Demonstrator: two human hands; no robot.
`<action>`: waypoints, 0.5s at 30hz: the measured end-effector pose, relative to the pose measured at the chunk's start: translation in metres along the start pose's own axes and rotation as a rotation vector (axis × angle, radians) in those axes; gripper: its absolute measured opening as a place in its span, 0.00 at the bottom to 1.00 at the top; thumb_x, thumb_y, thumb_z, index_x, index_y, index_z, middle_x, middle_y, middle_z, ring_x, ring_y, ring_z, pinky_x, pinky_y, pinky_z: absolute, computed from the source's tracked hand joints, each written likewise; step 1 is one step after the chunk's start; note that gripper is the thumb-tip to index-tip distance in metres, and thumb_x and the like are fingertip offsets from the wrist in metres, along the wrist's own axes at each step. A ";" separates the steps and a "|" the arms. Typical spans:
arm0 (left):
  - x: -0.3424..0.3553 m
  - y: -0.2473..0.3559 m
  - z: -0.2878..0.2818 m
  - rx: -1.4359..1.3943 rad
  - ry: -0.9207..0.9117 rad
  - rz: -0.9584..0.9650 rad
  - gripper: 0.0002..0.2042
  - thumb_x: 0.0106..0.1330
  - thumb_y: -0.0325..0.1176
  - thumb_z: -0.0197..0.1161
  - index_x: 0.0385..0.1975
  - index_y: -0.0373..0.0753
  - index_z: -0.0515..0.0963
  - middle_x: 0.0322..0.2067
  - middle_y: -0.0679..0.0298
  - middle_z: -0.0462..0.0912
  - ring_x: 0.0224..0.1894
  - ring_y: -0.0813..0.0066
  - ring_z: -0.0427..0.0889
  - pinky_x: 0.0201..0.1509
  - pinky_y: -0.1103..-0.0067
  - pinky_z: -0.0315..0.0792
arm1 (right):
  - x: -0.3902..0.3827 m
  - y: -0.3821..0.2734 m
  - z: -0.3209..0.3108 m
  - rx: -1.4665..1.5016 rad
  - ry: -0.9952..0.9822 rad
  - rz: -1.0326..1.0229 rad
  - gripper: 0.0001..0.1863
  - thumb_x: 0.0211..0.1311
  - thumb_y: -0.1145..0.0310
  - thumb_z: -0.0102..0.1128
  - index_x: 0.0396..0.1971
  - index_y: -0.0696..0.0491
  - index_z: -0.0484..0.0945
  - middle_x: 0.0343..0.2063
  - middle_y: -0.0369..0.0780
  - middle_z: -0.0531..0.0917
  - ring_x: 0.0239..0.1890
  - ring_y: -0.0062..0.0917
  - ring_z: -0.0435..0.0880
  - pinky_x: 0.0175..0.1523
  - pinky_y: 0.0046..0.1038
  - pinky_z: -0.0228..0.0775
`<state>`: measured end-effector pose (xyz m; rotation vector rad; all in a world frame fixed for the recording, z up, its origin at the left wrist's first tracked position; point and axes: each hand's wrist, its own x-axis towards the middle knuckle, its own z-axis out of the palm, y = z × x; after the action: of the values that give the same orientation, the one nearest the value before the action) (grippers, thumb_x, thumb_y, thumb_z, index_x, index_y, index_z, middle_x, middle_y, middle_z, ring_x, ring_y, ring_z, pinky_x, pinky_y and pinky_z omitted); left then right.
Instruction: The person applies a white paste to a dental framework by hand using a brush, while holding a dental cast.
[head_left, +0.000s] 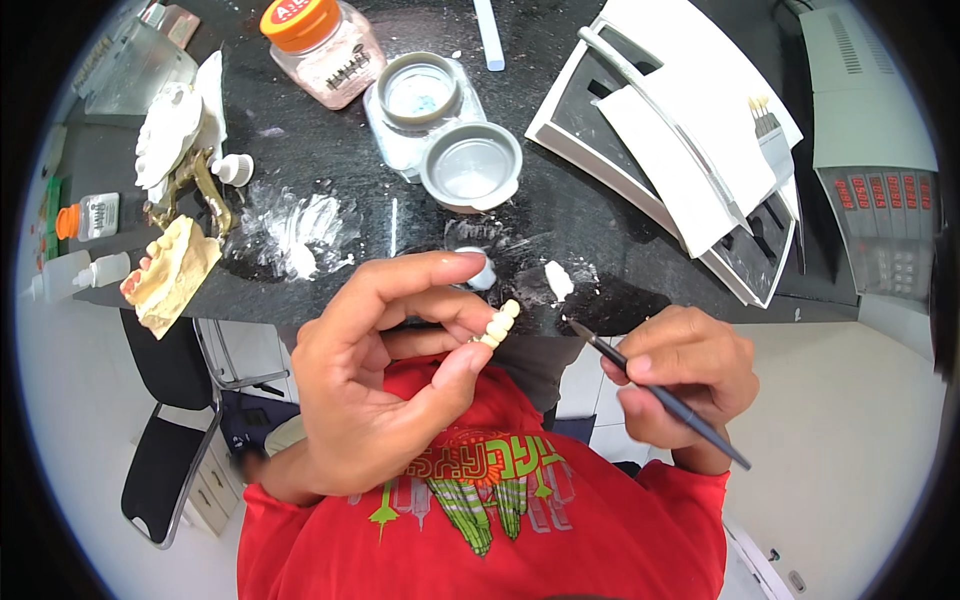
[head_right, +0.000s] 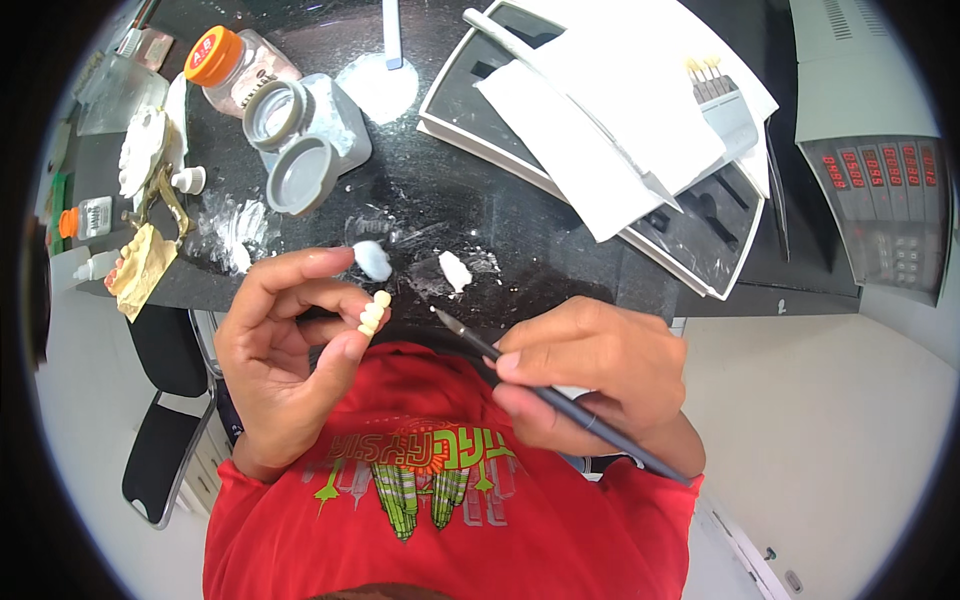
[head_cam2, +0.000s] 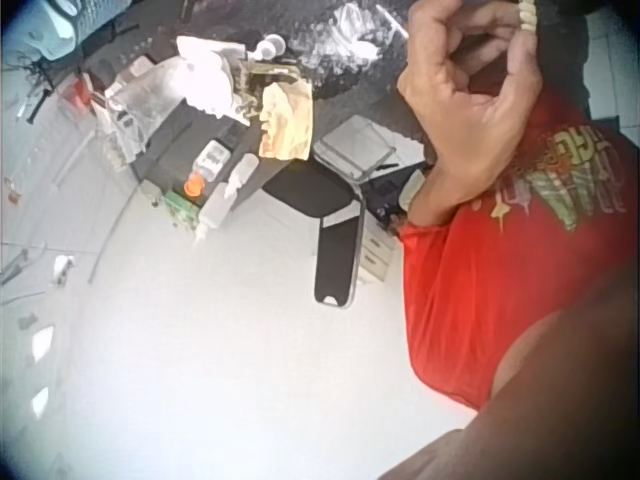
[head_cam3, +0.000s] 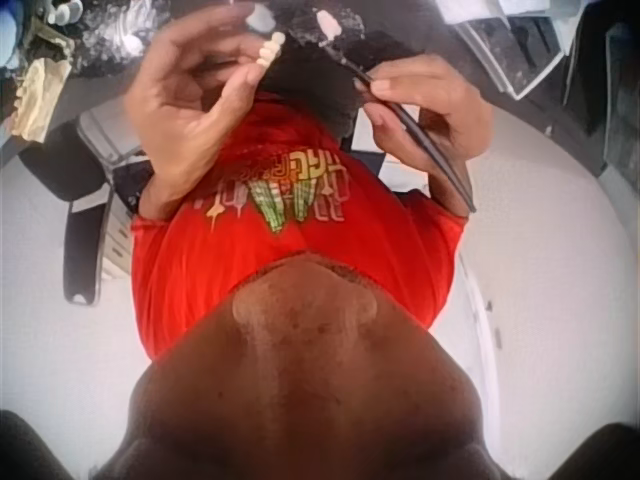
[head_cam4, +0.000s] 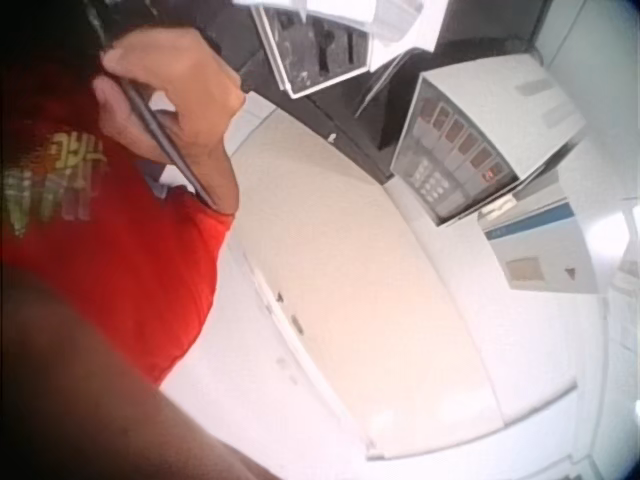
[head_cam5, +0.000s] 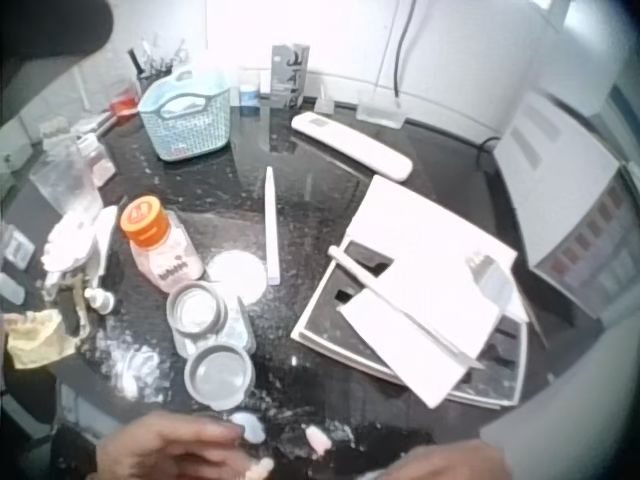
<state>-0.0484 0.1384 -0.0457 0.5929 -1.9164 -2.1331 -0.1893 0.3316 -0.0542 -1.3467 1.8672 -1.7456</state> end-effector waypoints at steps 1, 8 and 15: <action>0.000 -0.001 -0.002 0.003 -0.015 0.015 0.22 0.59 0.17 0.63 0.55 0.24 0.68 0.40 0.55 0.80 0.44 0.77 0.82 0.48 0.83 0.79 | 0.002 -0.001 0.003 0.047 -0.007 -0.015 0.13 0.43 0.81 0.72 0.31 0.59 0.81 0.24 0.43 0.85 0.21 0.25 0.84 0.24 0.20 0.74; -0.001 -0.003 -0.002 0.008 -0.046 0.045 0.23 0.58 0.16 0.64 0.55 0.26 0.68 0.41 0.56 0.80 0.45 0.77 0.82 0.50 0.82 0.79 | 0.009 0.005 0.022 0.050 -0.003 -0.171 0.14 0.44 0.79 0.73 0.33 0.58 0.80 0.25 0.43 0.84 0.24 0.28 0.85 0.25 0.22 0.75; -0.001 0.000 -0.001 -0.016 -0.024 0.017 0.23 0.58 0.17 0.65 0.54 0.27 0.69 0.40 0.57 0.81 0.44 0.78 0.82 0.50 0.82 0.79 | 0.009 0.008 0.022 0.022 -0.030 -0.177 0.14 0.45 0.79 0.73 0.33 0.58 0.79 0.25 0.43 0.84 0.24 0.29 0.85 0.25 0.23 0.76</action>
<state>-0.0470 0.1376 -0.0459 0.5480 -1.9077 -2.1524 -0.1817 0.3094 -0.0632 -1.5632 1.7553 -1.8112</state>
